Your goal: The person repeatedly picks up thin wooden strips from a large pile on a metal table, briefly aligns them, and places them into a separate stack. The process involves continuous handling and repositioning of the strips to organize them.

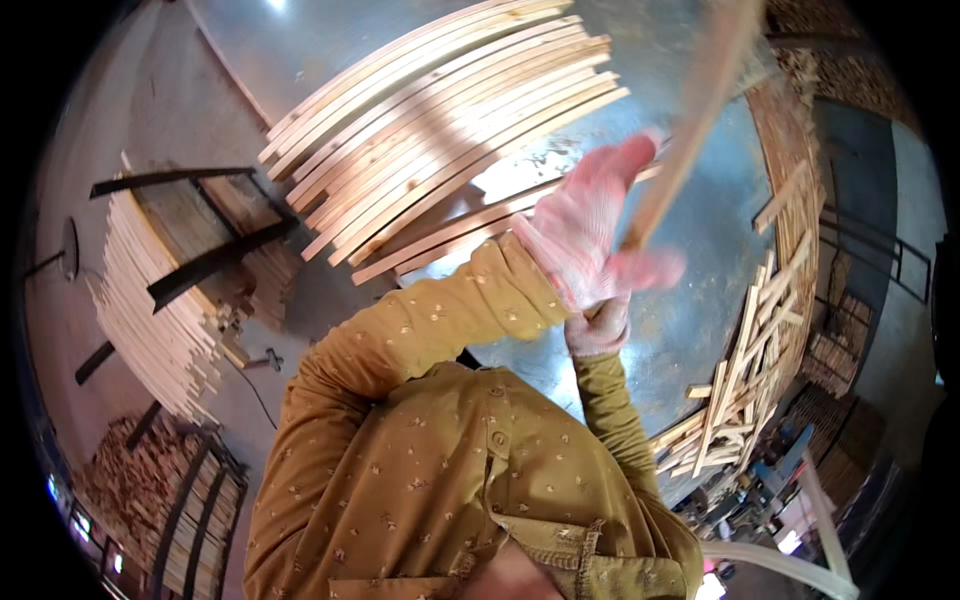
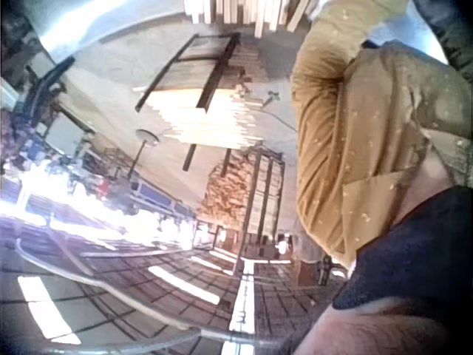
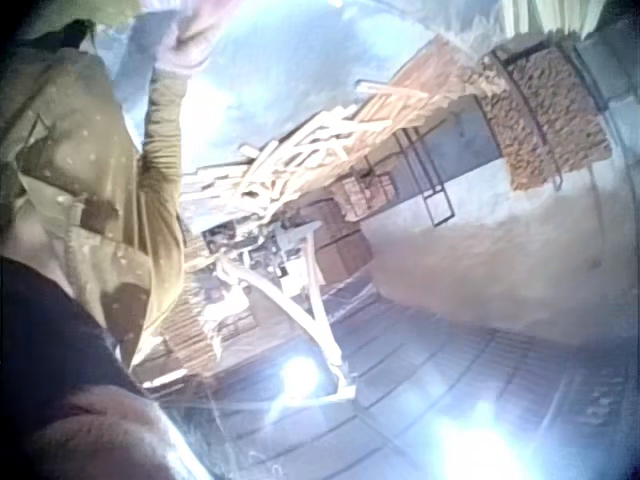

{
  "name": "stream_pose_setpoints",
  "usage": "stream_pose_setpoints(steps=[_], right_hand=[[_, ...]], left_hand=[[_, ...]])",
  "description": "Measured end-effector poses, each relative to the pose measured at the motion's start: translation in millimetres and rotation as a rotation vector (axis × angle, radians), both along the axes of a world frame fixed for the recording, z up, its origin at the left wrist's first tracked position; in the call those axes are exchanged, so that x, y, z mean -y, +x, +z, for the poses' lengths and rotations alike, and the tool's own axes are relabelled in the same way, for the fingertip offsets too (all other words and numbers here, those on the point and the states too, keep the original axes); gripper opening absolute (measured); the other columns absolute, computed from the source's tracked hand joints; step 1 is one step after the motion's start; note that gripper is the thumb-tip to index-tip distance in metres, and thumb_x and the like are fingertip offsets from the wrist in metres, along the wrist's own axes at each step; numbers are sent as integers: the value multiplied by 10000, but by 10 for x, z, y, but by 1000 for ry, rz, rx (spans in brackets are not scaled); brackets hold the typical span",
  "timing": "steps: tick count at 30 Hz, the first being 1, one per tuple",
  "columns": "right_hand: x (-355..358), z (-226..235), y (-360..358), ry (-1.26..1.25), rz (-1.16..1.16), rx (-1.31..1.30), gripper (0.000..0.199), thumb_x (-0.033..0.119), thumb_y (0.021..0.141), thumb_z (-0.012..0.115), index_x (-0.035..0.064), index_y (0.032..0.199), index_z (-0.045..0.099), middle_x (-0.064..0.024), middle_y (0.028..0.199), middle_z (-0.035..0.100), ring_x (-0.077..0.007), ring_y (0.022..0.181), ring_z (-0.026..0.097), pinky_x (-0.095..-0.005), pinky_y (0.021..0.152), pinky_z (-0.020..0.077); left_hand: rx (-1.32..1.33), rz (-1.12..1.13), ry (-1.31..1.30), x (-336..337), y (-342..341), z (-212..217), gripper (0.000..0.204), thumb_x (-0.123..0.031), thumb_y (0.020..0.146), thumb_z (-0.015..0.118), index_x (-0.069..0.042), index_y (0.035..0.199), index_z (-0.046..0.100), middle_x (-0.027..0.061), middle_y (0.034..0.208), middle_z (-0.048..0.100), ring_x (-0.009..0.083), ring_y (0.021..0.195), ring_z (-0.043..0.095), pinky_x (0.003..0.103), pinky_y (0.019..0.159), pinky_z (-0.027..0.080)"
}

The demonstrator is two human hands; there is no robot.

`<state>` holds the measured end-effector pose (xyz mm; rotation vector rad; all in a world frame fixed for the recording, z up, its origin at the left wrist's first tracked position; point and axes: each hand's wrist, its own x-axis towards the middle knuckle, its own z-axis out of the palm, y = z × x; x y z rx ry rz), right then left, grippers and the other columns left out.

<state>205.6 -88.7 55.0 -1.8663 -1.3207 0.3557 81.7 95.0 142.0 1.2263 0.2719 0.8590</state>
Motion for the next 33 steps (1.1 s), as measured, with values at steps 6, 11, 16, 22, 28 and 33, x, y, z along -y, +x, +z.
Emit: stream_pose_setpoints(steps=[6, 11, 16, 22, 28, 33], right_hand=[[483, -520, -274, -282, -675, -889, 650, 139, 904, 634, 100, 1448, 280, -134, 1008, 616, -272, 830, 661, -432, 663, 569], [-369, -540, -588, -1075, 70, 77, 723, 477, 980, 435, 10, 1497, 240, -328, 1346, 513, -452, 1068, 636, -482, 1007, 461], [-728, -610, -655, -832, -102, -217, 888, 546, 947, 479, -38, 1523, 137, -358, 1346, 500, -471, 1067, 628, -450, 981, 473], [-1361, -4, -631, -932, -359, -354, 1241, 620, 778, 681, -62, 1542, -20, -307, 1303, 584, -404, 1229, 575, -398, 1064, 423], [-1357, -163, -610, -880, -373, -350, 1217, 632, 792, 660, -49, 1550, -6, -289, 1309, 589, -386, 1248, 565, -380, 1065, 420], [-1195, -575, -467, -600, -306, -423, 971, 611, 882, 566, -26, 1530, 225, -264, 1267, 623, -404, 1204, 584, -397, 1031, 438]], left_hand=[[-1600, -433, 553, 83, -350, -822, 751, -429, 943, 581, -77, 1524, 261, 208, 1500, 386, 373, 1355, 426, 484, 1094, 384], [-1422, -375, 547, 274, -627, -918, 910, -692, 875, 506, -70, 1510, 309, 224, 1427, 474, 390, 1316, 460, 467, 1082, 390], [-1448, -353, 640, 297, -770, -1034, 1088, -729, 797, 577, -41, 1548, 194, 238, 1459, 431, 389, 1338, 436, 456, 1118, 342], [-1563, 127, 1098, 353, -976, -1061, 965, -721, 876, 437, -18, 1522, 300, 223, 1569, 283, 388, 1468, 227, 624, 1146, 147], [-1389, 36, 1058, 321, -1002, -931, 919, -533, 795, 685, 13, 1457, 355, 218, 1436, 419, 386, 1378, 362, 594, 1131, 215], [-1672, 49, 780, 192, -618, -1098, 938, -350, 754, 783, -5, 1472, 288, 207, 1379, 472, 350, 1281, 488, 475, 1055, 385]])
